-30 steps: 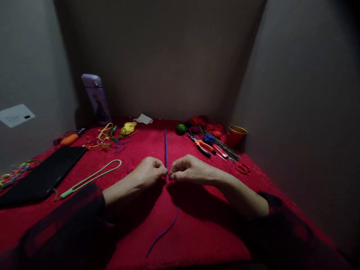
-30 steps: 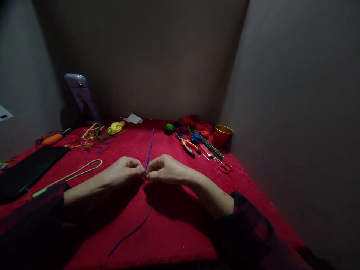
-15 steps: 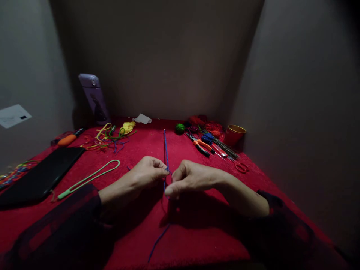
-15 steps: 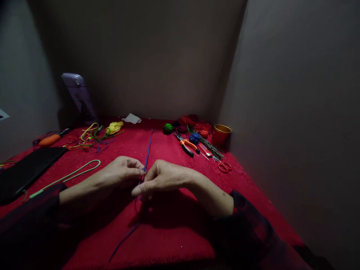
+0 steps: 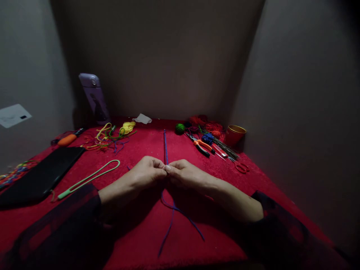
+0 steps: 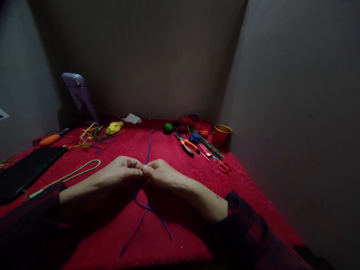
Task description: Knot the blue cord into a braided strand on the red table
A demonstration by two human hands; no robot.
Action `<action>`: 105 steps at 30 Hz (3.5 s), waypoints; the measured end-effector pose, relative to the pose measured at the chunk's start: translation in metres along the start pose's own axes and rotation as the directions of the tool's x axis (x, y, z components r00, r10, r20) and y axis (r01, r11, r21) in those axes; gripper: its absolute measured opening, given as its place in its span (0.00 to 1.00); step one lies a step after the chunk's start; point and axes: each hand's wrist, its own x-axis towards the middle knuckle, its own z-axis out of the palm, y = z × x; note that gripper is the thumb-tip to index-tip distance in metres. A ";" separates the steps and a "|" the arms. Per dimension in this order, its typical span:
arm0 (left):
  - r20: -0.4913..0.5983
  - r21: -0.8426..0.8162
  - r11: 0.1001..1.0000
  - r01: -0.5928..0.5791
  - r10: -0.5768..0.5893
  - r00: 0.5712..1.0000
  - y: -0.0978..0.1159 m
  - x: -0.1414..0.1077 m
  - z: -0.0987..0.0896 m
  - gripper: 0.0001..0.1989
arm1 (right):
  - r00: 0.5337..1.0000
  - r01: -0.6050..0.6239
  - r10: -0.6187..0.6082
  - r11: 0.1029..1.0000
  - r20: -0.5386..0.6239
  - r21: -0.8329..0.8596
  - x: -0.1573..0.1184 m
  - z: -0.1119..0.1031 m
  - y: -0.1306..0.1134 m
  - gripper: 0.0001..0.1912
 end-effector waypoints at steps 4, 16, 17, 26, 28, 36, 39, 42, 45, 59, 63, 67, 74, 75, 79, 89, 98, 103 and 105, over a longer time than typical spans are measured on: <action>-0.045 0.096 0.995 -0.033 0.037 0.998 -0.004 0.004 0.000 0.05 | 0.982 0.096 -0.137 0.954 -0.128 -0.284 0.008 -0.002 0.007 0.18; -0.125 0.701 0.704 -0.114 0.279 0.952 0.006 -0.008 -0.006 0.09 | 0.999 0.016 -0.016 1.000 -0.028 0.001 0.003 -0.001 0.006 0.11; -0.141 0.719 0.688 -0.095 0.279 0.950 0.008 -0.009 -0.007 0.09 | 0.999 0.010 -0.010 1.000 -0.035 0.008 0.003 -0.001 0.006 0.10; 0.127 0.580 0.750 -0.319 0.303 0.944 0.001 -0.023 0.000 0.07 | 0.999 0.043 -0.043 0.992 0.000 0.118 0.002 -0.003 0.008 0.07; 0.152 0.575 0.741 -0.346 0.319 0.935 -0.002 -0.025 0.004 0.08 | 0.999 0.040 -0.041 0.994 0.010 0.100 0.002 -0.003 0.007 0.07; -0.064 0.489 0.847 -0.207 0.272 0.960 0.009 -0.020 -0.001 0.16 | 0.999 0.013 -0.018 0.991 0.035 0.130 0.002 -0.003 0.007 0.06; -0.305 0.350 0.912 -0.215 0.328 0.894 0.014 -0.013 -0.005 0.11 | 0.999 0.021 -0.028 0.990 0.046 0.141 0.003 -0.004 0.009 0.07; -0.272 0.153 0.980 -0.129 0.167 0.948 0.015 -0.010 -0.003 0.07 | 0.998 0.034 -0.041 0.990 0.048 0.135 0.004 -0.004 0.010 0.09; -0.049 0.116 0.993 0.008 -0.003 0.999 0.012 -0.009 0.003 0.08 | 0.997 0.048 -0.056 0.991 0.056 0.123 0.003 -0.005 0.010 0.10; -0.082 0.280 0.960 0.003 0.021 0.996 -0.002 0.000 -0.002 0.09 | 0.986 0.166 -0.163 0.964 0.032 -0.210 0.004 -0.009 0.009 0.06; 0.040 0.048 0.995 0.086 -0.088 0.995 -0.006 0.000 -0.005 0.08 | 0.980 0.198 -0.193 0.949 0.047 -0.244 0.005 -0.011 0.010 0.05; 0.048 -0.053 0.991 0.119 -0.117 0.992 -0.008 0.001 -0.004 0.08 | 0.973 0.232 -0.225 0.930 0.057 -0.286 0.006 -0.013 0.012 0.06; -0.047 -0.032 0.988 0.152 -0.154 0.987 -0.001 0.000 0.003 0.07 | 0.970 0.243 -0.240 0.921 0.048 -0.306 0.004 -0.013 0.011 0.06; -0.058 -0.024 0.988 0.154 -0.155 0.986 -0.001 0.000 0.003 0.06 | 0.972 0.235 -0.232 0.920 0.045 -0.312 0.004 -0.012 0.010 0.06; -0.108 0.004 0.990 0.140 -0.139 0.984 0.002 -0.002 0.005 0.06 | 0.978 0.202 -0.205 0.908 0.031 -0.366 0.003 -0.013 0.007 0.07; -0.101 -0.015 0.989 0.149 -0.150 0.983 0.002 -0.002 0.005 0.05 | 0.984 0.171 -0.155 0.959 0.084 -0.228 -0.004 -0.021 -0.002 0.05; -0.006 -0.118 0.986 0.120 -0.121 0.993 -0.001 0.000 0.003 0.06 | 0.961 0.140 -0.090 0.974 0.262 -0.179 -0.006 -0.019 0.006 0.11; 0.036 -0.131 0.987 0.097 -0.094 0.995 -0.002 0.001 0.000 0.06 | 0.937 0.120 -0.064 0.982 0.343 -0.145 -0.009 -0.021 0.002 0.10; 0.033 -0.119 0.988 0.100 -0.096 0.995 -0.003 0.000 -0.001 0.08 | 0.926 0.102 -0.033 0.981 0.376 -0.165 -0.011 -0.023 -0.002 0.12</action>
